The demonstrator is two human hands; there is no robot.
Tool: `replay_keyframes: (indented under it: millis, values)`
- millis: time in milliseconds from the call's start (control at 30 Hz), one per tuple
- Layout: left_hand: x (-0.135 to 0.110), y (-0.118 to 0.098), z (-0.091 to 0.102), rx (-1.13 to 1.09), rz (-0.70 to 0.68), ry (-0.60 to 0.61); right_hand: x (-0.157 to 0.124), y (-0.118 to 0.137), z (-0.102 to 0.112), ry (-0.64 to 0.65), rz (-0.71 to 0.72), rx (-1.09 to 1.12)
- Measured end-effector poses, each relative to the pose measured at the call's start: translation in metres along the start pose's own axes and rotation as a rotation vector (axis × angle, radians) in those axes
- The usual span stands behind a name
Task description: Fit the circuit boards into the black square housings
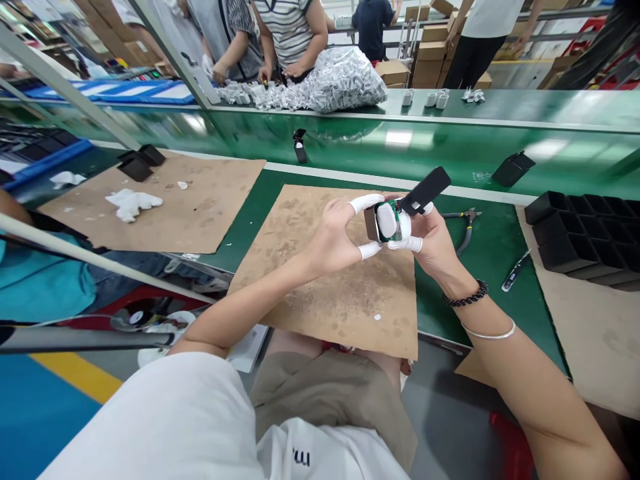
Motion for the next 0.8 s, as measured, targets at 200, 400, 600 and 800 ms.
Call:
replay_keyframes:
  millis: [200,400,600,800]
  values:
    - [-0.001,-0.003,0.002,0.028,-0.034,-0.018,0.001,0.002,-0.002,0.021,0.015,-0.014]
    - [0.0,-0.005,0.005,0.035,-0.036,-0.019,0.0,0.004,-0.003,0.034,0.005,-0.084]
    - [0.001,-0.002,0.004,0.028,-0.012,0.001,0.0,0.012,-0.008,0.04,-0.027,-0.139]
    - [-0.001,0.009,0.0,-0.026,0.034,0.0,-0.002,0.005,-0.004,0.078,0.023,-0.207]
Point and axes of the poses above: each hand's wrist, its own x-axis towards the middle knuckle, its own z-axis out of the back of the hand, y = z × x, the point moved 3 cm from there along x, towards the middle knuckle, and after that the axes turned 14 degrees about z, right-handed, at the moved point
